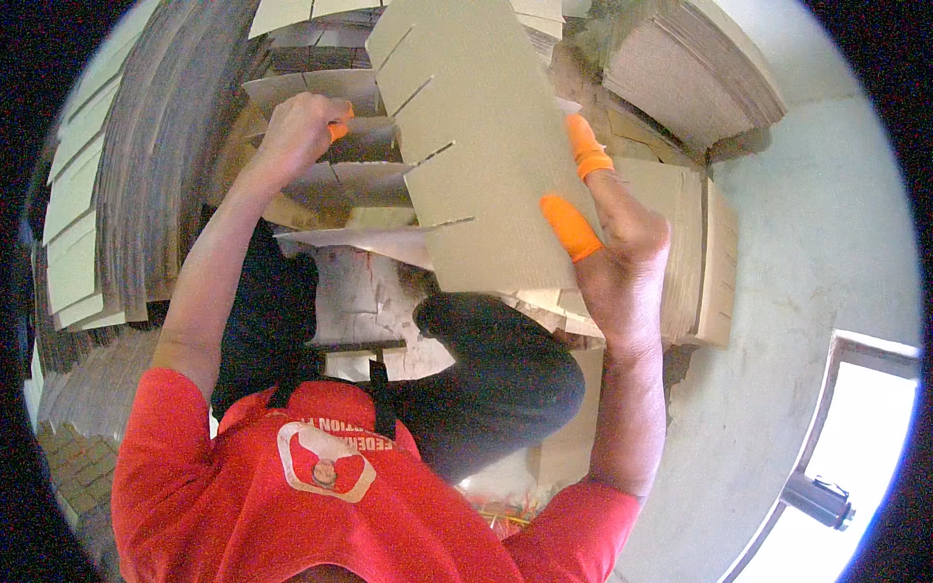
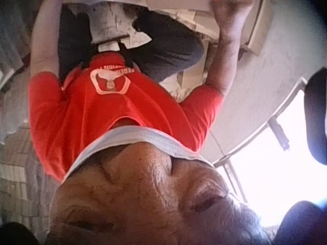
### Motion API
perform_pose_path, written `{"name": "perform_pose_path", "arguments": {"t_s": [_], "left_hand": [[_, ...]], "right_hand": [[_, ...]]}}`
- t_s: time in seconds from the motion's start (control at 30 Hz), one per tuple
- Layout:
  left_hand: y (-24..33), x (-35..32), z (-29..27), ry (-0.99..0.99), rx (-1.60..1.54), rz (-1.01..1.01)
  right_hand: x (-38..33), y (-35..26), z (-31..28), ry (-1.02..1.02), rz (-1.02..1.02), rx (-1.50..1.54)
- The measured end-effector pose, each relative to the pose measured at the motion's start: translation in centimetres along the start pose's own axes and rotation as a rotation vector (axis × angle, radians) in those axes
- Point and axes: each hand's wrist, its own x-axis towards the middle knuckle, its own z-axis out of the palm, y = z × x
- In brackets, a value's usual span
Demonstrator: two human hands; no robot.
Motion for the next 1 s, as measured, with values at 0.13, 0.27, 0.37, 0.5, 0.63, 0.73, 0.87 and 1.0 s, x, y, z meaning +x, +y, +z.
{"name": "perform_pose_path", "arguments": {"t_s": [0.13,0.27,0.37,0.5,0.63,0.73,0.87,1.0], "left_hand": [[-0.3,0.0,0.2,0.050,0.029,0.048],[0.1,-0.1,0.3,0.095,-0.065,0.031],[0.0,-0.1,0.8,0.150,-0.108,0.036],[-0.2,0.4,0.8,0.085,-0.020,0.043],[-0.6,0.7,0.9,0.068,-0.021,0.014],[-0.8,0.7,0.8,0.088,-0.039,0.044],[-0.7,0.8,0.9,0.024,-0.034,0.008],[0.0,0.1,-0.7,0.101,-0.053,0.077]], "right_hand": [[0.6,-1.2,-0.3,-0.080,0.019,-0.047],[1.3,-0.8,1.4,-0.146,-0.085,-0.039],[1.2,0.0,3.5,-0.216,-0.058,-0.043],[0.9,-0.3,5.2,-0.353,0.080,-0.020],[0.8,-1.2,5.3,-0.347,0.042,0.060],[0.3,0.3,5.8,-0.447,-0.121,0.026],[-0.1,-0.1,8.8,-0.771,0.142,-0.260],[-2.2,2.1,8.1,-0.395,-0.088,-0.260]]}}
